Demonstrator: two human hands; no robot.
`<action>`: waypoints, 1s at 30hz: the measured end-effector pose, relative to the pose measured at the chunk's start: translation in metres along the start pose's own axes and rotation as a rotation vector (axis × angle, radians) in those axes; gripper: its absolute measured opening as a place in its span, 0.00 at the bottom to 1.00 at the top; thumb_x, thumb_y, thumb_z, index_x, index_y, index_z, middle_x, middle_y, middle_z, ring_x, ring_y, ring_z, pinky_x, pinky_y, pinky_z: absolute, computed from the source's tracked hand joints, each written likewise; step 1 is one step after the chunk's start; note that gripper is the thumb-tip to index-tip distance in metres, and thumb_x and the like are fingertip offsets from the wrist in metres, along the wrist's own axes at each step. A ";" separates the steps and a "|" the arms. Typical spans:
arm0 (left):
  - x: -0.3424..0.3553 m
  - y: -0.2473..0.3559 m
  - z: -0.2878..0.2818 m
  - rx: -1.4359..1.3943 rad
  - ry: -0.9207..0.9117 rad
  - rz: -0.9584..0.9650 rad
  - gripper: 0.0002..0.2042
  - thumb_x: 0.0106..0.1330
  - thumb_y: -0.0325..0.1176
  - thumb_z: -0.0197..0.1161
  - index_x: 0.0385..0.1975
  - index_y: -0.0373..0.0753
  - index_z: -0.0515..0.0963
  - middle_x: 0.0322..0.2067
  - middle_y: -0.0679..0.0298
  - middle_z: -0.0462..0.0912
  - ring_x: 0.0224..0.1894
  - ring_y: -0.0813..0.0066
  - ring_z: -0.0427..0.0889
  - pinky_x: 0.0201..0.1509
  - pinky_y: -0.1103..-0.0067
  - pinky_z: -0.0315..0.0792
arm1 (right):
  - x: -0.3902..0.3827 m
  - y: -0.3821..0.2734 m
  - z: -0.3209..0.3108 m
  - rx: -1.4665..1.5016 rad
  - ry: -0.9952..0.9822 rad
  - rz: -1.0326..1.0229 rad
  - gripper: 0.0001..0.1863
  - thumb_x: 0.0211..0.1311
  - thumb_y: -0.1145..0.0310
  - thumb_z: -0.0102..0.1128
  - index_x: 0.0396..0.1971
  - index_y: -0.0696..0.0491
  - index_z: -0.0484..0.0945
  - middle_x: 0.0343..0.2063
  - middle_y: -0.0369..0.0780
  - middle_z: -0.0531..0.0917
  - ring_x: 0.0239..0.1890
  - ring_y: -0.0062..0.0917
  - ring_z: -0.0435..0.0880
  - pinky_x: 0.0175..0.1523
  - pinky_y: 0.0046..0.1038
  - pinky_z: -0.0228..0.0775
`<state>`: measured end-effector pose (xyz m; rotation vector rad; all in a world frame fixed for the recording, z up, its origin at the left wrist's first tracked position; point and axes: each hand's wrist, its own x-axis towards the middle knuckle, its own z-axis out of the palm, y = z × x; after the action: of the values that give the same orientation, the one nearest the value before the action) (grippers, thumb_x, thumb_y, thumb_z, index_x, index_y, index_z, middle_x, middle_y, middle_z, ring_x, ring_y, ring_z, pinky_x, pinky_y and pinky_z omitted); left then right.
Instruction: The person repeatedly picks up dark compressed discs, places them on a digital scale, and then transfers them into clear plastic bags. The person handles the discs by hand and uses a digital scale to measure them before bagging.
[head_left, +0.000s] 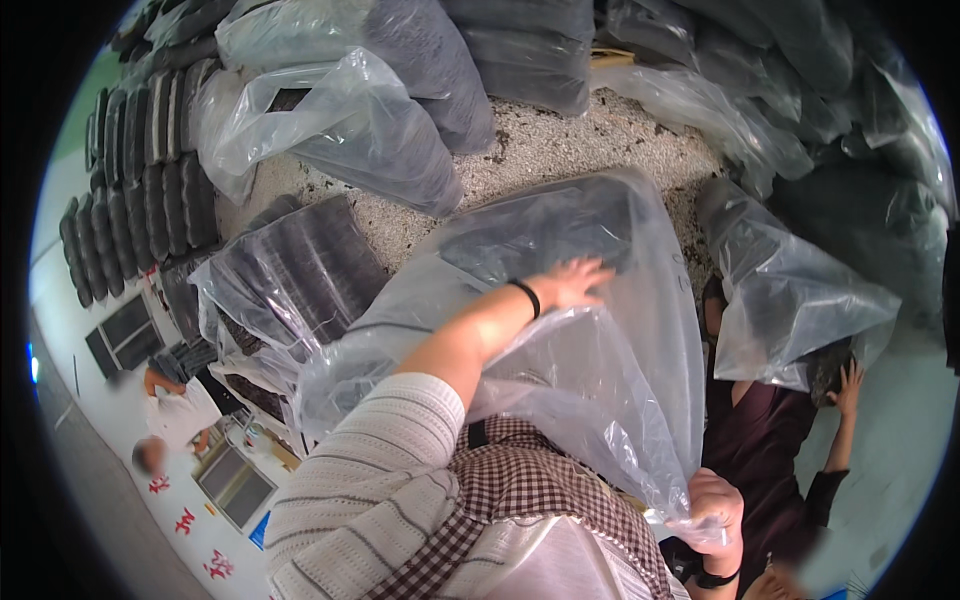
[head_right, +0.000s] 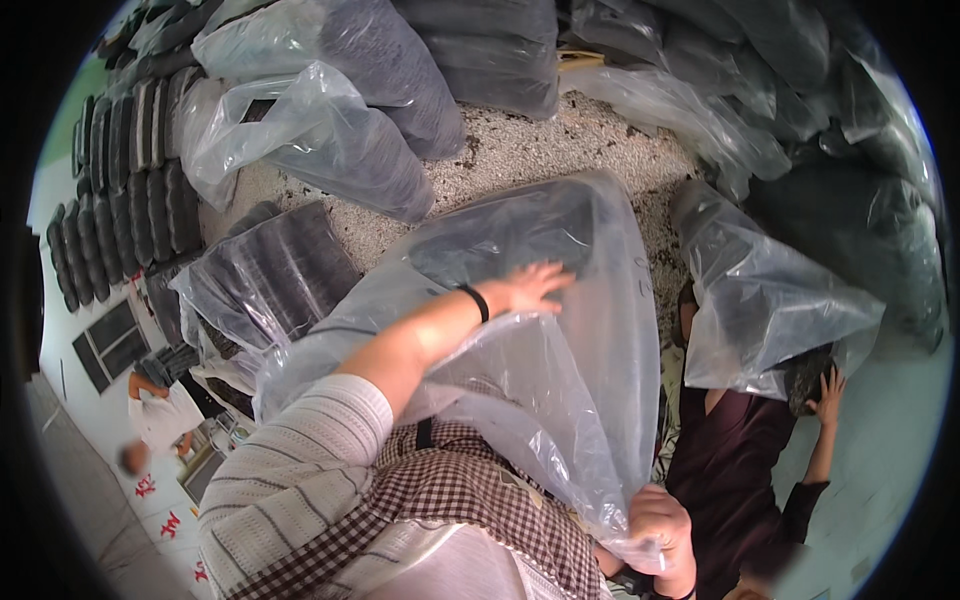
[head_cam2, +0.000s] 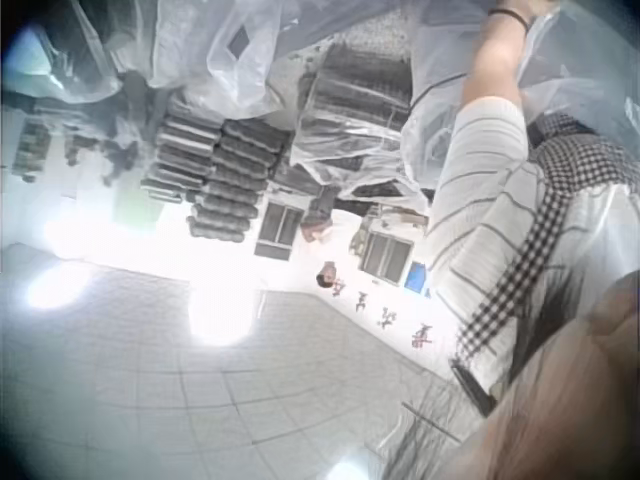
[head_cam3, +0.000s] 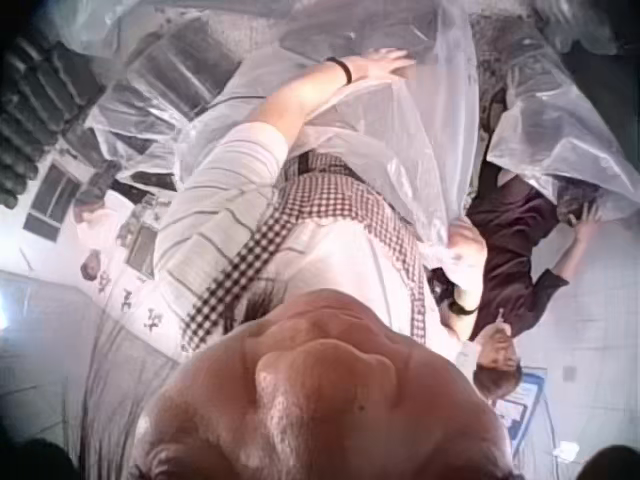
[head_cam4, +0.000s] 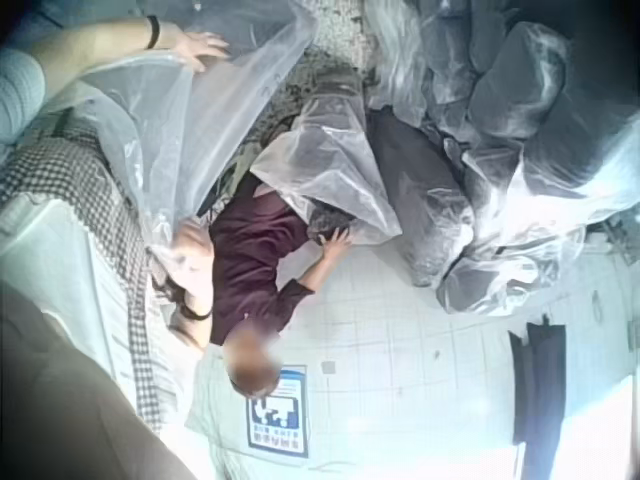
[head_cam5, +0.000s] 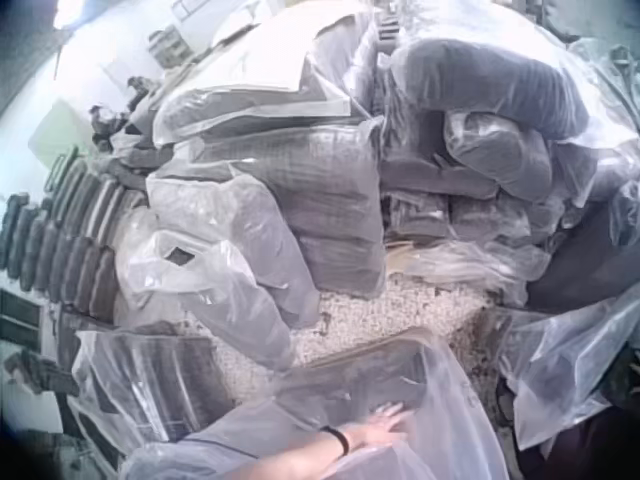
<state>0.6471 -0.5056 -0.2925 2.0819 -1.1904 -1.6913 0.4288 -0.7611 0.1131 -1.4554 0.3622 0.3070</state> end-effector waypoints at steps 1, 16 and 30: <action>-0.008 -0.004 0.028 -0.076 -0.053 0.020 0.40 0.69 0.61 0.63 0.79 0.59 0.58 0.81 0.55 0.51 0.80 0.43 0.53 0.80 0.49 0.54 | 0.004 0.006 -0.014 0.008 -0.043 0.064 0.19 0.39 0.69 0.83 0.18 0.51 0.74 0.17 0.34 0.74 0.20 0.31 0.74 0.35 0.34 0.62; -0.054 -0.095 -0.079 -0.209 -0.014 -0.009 0.28 0.76 0.52 0.56 0.69 0.40 0.72 0.64 0.48 0.78 0.66 0.48 0.77 0.69 0.58 0.72 | 0.440 0.236 -0.029 -0.445 -0.487 0.052 0.28 0.74 0.55 0.64 0.65 0.58 0.76 0.59 0.47 0.83 0.62 0.37 0.82 0.69 0.37 0.71; -0.201 -0.165 0.053 -0.473 -0.100 -0.410 0.44 0.72 0.62 0.61 0.81 0.43 0.54 0.81 0.48 0.48 0.83 0.49 0.43 0.84 0.55 0.47 | 0.320 0.345 0.009 -1.052 -0.495 0.286 0.36 0.73 0.46 0.59 0.72 0.51 0.71 0.75 0.43 0.68 0.81 0.36 0.56 0.84 0.42 0.42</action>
<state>0.6711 -0.2426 -0.2640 2.0362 -0.3286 -2.0206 0.5761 -0.7250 -0.3330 -2.2601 -0.0343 1.1914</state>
